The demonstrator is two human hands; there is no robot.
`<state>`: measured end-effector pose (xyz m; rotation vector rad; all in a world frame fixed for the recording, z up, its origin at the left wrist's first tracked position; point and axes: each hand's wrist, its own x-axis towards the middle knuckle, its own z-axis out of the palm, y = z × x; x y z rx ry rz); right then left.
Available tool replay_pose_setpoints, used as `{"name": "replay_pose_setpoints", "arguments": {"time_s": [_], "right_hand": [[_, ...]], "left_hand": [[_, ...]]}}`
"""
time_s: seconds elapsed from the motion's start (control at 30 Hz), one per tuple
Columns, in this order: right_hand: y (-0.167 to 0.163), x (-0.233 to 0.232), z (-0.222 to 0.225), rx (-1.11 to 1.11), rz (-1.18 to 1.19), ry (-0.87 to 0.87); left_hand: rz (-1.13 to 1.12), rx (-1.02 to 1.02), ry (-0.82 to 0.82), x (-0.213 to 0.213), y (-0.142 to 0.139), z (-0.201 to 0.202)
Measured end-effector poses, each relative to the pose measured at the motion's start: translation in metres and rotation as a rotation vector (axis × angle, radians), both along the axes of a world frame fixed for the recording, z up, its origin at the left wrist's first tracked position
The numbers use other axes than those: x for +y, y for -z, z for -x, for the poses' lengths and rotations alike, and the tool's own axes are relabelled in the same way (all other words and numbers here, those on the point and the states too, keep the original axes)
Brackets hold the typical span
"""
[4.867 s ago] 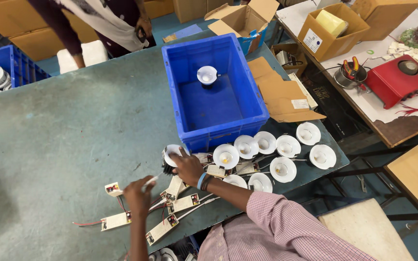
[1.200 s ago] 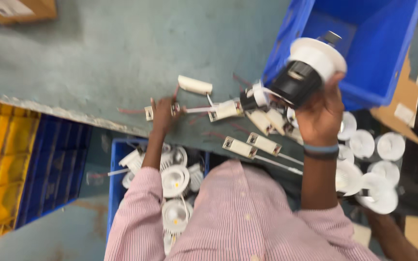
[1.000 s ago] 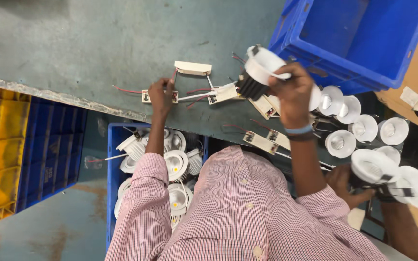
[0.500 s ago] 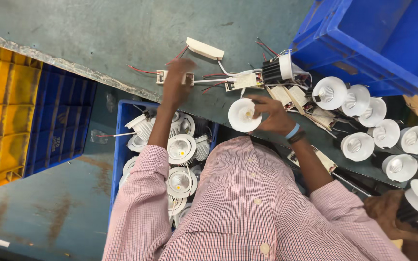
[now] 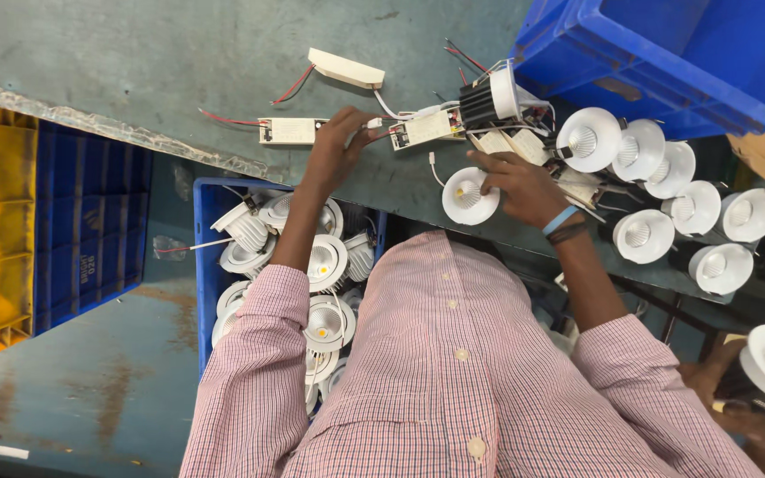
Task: The person repeatedly picks up LED light fixtures and power drivers, connects their wires by hand, and places the assembled units into a blue crate. The process is repeated for multiple units on a workbench with bins of parts.
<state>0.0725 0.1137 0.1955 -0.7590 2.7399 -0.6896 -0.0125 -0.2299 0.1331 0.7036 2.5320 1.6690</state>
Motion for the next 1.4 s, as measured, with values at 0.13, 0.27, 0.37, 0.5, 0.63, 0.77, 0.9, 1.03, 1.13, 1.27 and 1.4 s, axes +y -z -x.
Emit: {"name": "replay_pose_setpoints", "arguments": {"time_s": [0.13,0.27,0.37,0.5,0.63,0.77,0.9,1.03,1.13,1.27,1.4], "right_hand": [[-0.007,-0.03,0.001,0.233,0.069,0.122],[0.027,-0.105,0.009,0.06,-0.272,0.279],[0.076,-0.139,0.023,-0.001,-0.636,0.339],[0.128,-0.14,0.031,0.003,-0.637,0.41],[0.138,-0.124,0.028,0.004,-0.459,0.391],[0.114,-0.106,0.017,-0.066,-0.339,0.367],[0.085,-0.091,0.01,-0.04,-0.133,0.427],[0.072,-0.082,0.013,-0.027,-0.077,0.351],[0.071,-0.078,0.015,0.054,-0.097,0.267],[0.073,-0.074,0.012,0.0,-0.084,0.299],[0.074,-0.074,0.009,0.059,-0.002,0.283]], "left_hand": [[-0.046,0.028,0.029,0.016,-0.006,-0.005],[-0.133,0.027,0.087,0.029,0.002,-0.022],[-0.114,0.059,0.02,0.037,0.012,-0.036],[-0.133,-0.032,-0.035,0.042,0.027,-0.052],[-0.078,-0.084,0.013,0.046,0.039,-0.061],[-0.027,-0.235,-0.049,0.049,0.048,-0.059],[0.093,-0.015,-0.062,0.044,0.055,-0.054],[0.086,0.0,-0.039,0.043,0.06,-0.051],[0.096,-0.009,-0.001,0.044,0.062,-0.05],[0.094,-0.047,0.055,0.047,0.061,-0.05],[0.107,-0.068,0.093,0.05,0.06,-0.052]]}}
